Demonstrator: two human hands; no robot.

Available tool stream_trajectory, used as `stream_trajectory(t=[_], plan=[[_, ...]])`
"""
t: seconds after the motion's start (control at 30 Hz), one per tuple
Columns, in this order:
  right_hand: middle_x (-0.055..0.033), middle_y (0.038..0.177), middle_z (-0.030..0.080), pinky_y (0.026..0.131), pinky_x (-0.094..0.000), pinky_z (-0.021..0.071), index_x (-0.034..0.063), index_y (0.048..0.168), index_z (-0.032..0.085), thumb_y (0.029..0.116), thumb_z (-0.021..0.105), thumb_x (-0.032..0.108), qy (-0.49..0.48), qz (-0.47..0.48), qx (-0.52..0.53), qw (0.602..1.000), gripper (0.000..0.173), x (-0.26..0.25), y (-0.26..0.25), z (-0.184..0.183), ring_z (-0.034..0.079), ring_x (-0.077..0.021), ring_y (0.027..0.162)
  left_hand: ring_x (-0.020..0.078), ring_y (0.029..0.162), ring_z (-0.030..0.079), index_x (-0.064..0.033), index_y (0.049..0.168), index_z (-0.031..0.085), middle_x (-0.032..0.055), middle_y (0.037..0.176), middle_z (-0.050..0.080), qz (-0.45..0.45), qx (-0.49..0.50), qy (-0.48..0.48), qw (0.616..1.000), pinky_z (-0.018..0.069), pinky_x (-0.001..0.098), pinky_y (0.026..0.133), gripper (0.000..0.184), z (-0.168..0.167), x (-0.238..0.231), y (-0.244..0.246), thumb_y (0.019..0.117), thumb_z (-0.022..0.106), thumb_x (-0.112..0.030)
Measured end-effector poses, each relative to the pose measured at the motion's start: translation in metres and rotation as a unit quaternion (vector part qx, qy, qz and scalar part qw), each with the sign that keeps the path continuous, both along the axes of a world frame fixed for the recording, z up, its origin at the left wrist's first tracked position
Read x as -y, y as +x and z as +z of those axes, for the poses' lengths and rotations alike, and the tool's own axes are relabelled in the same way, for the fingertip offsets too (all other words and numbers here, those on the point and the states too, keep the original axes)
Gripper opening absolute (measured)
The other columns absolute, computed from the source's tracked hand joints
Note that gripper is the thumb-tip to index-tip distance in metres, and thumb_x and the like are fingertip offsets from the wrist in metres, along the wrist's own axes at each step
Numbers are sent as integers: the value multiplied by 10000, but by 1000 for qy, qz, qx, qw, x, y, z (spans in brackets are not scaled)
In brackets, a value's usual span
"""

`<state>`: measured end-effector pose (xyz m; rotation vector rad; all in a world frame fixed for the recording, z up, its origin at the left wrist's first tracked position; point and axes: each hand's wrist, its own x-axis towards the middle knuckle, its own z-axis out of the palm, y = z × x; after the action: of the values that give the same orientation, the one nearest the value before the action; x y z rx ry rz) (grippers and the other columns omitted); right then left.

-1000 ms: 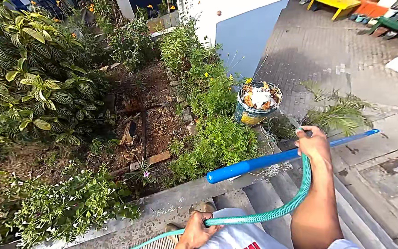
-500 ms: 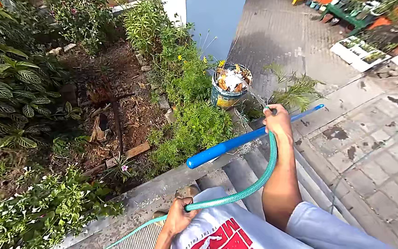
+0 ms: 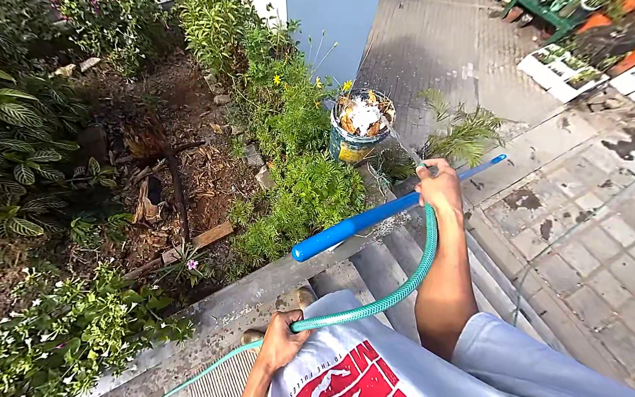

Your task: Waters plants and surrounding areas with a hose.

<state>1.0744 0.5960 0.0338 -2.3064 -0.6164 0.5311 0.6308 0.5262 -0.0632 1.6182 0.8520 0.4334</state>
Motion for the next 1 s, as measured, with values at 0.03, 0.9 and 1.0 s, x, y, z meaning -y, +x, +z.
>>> stream_trajectory(t=[0.03,0.9,1.0], plan=[[-176,805,624,484,-464,484,165,1400,531,1094,474,397,-1,-1,2,1000,388,0,2,-1,543,-276,509,-1,456,363,-156,603,497,-97,509,390,2,-1,0,1000,289,225,455,402,0,0,0,879,747,-307],[-229,888,641,554,-549,502,156,1395,540,1090,478,354,-11,-27,23,999,369,2,2,3,601,-363,614,-11,449,346,-164,596,496,-107,506,380,13,11,-6,1000,275,209,447,410,-2,-5,-1,874,755,-320],[-239,914,646,561,-558,504,167,1399,539,1090,480,369,-7,-36,21,999,374,6,1,3,605,-371,625,-12,449,353,-163,596,503,-107,504,385,12,7,-9,1000,279,207,447,405,-2,-6,-1,871,759,-314]])
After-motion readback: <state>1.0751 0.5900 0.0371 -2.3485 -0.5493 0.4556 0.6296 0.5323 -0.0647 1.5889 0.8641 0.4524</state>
